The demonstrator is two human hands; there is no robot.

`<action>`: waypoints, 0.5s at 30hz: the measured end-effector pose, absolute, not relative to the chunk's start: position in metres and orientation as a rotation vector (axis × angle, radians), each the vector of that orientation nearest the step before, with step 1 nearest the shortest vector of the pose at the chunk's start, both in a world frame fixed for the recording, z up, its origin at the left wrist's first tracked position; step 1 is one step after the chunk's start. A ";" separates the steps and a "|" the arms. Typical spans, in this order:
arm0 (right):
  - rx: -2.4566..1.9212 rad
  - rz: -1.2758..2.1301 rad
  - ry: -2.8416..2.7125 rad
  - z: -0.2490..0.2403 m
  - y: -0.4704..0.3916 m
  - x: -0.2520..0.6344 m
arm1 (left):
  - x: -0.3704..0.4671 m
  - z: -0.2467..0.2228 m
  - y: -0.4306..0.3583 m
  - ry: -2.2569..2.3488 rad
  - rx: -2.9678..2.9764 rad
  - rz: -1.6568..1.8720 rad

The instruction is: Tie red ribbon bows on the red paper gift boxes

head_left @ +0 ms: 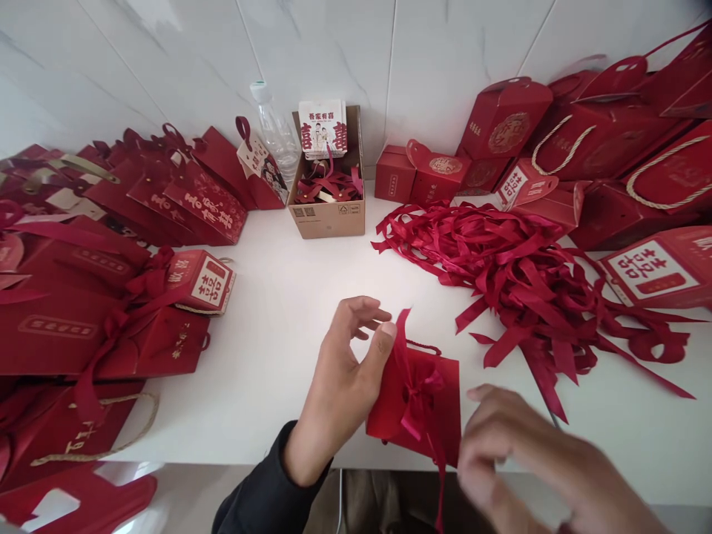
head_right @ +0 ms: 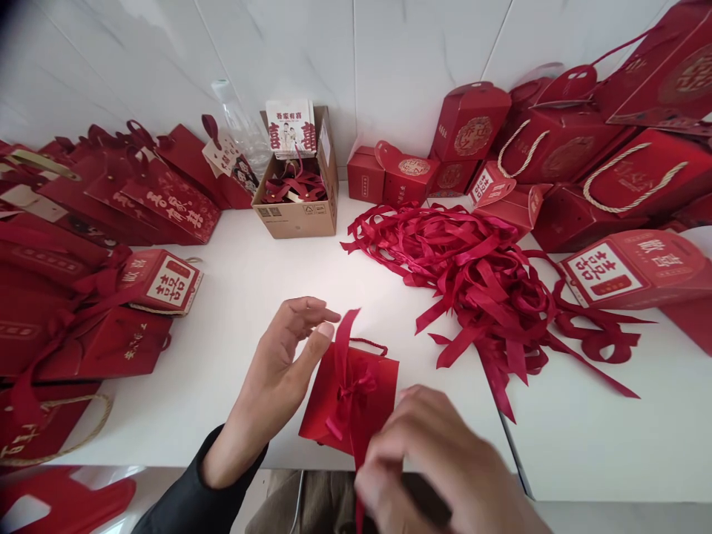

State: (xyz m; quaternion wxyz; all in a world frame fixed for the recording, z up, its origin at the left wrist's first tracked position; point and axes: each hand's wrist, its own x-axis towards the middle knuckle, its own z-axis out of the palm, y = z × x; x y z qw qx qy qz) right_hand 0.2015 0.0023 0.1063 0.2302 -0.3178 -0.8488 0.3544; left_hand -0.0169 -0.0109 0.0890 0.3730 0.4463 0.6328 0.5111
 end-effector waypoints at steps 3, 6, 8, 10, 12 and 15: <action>-1.134 0.713 -2.242 0.105 0.017 0.199 | -0.016 0.098 -0.033 1.829 1.308 1.273; -1.146 0.686 -2.247 0.101 0.026 0.190 | -0.010 0.104 -0.058 1.863 1.549 1.080; -1.126 0.776 -2.217 0.099 0.028 0.183 | -0.004 0.104 -0.070 1.871 1.622 0.991; -1.119 0.831 -2.182 0.098 0.029 0.178 | 0.003 0.101 -0.077 1.891 1.615 0.976; -1.127 0.840 -2.160 0.097 0.030 0.175 | 0.008 0.099 -0.079 1.893 1.583 1.012; -1.117 0.796 -2.148 0.095 0.032 0.175 | 0.010 0.097 -0.081 1.866 1.570 1.052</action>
